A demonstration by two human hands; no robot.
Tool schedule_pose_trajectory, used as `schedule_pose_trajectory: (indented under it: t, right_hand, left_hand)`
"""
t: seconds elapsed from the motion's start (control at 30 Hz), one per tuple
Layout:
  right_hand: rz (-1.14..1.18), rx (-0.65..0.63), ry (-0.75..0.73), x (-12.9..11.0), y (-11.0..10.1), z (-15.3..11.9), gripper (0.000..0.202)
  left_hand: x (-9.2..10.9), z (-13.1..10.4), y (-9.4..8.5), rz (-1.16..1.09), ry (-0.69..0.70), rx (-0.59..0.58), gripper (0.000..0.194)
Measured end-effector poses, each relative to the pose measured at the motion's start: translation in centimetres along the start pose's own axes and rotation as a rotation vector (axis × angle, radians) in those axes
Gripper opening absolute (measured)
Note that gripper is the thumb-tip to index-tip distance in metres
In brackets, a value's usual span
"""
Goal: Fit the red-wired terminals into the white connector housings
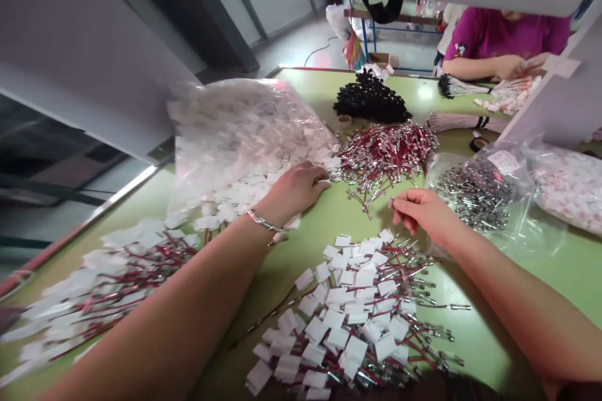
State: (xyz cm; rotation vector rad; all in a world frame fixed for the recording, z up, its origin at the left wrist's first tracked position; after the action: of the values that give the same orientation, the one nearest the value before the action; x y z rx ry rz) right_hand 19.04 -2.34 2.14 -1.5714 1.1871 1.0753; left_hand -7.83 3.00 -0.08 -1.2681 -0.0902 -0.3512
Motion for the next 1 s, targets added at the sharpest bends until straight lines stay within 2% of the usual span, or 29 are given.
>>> schedule_pose_trajectory:
  t: [0.23,0.37,0.47,0.53,0.6,0.67,0.77,0.87,1.0]
  right_hand:
    - [-0.149,0.025,-0.066,0.8,-0.4,0.1,0.016]
    - [-0.288,0.06,-0.115,0.8,-0.6,0.2,0.018]
    - [-0.374,0.102,-0.198,0.3,-0.7,0.0,0.019]
    - [-0.413,0.128,-0.286,0.0,-0.5,-0.2,0.019]
    - [-0.445,0.152,-0.379,-0.2,-0.3,-0.4,0.019]
    - [-0.494,0.166,-0.49,-0.3,0.0,-0.7,0.017]
    - [-0.592,0.168,-0.662,-0.3,0.4,-0.9,0.017]
    - [-0.631,0.165,-0.748,-0.2,0.5,-1.0,0.018]
    - [-0.64,0.167,-0.8,0.0,0.3,-0.8,0.018]
  left_hand:
    - [0.3,-0.3,0.3,-0.012,-0.006,0.03,0.018]
    - [1.2,-0.6,-0.3,-0.051,-0.008,0.059,0.015]
    - [2.5,-0.9,-1.2,-0.29,-0.121,0.085,0.013]
    - [3.6,-1.3,-1.5,-0.591,-0.227,0.017,0.018]
    - [4.7,-1.7,-1.4,-0.842,-0.322,-0.121,0.024]
    - [5.6,-2.3,-1.1,-0.982,-0.383,-0.245,0.026]
    - [6.7,-2.9,-0.6,-1.108,-0.404,-0.376,0.024]
    - [7.3,-3.3,-0.5,-1.213,-0.435,-0.433,0.02]
    - [7.2,-3.4,-0.4,-1.297,-0.505,-0.433,0.015]
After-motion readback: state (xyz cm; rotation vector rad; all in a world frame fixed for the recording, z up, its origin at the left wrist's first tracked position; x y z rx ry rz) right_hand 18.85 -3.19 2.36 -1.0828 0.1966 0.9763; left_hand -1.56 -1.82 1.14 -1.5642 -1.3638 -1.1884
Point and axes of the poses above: each hand's wrist, its own z-axis towards the middle knuckle, its own y-axis out of the palm, x = y × z, the point moved 1 cm from there along z, towards the middle knuckle, and after that the axes turned 12 degrees about x, right-handed, at the moved point
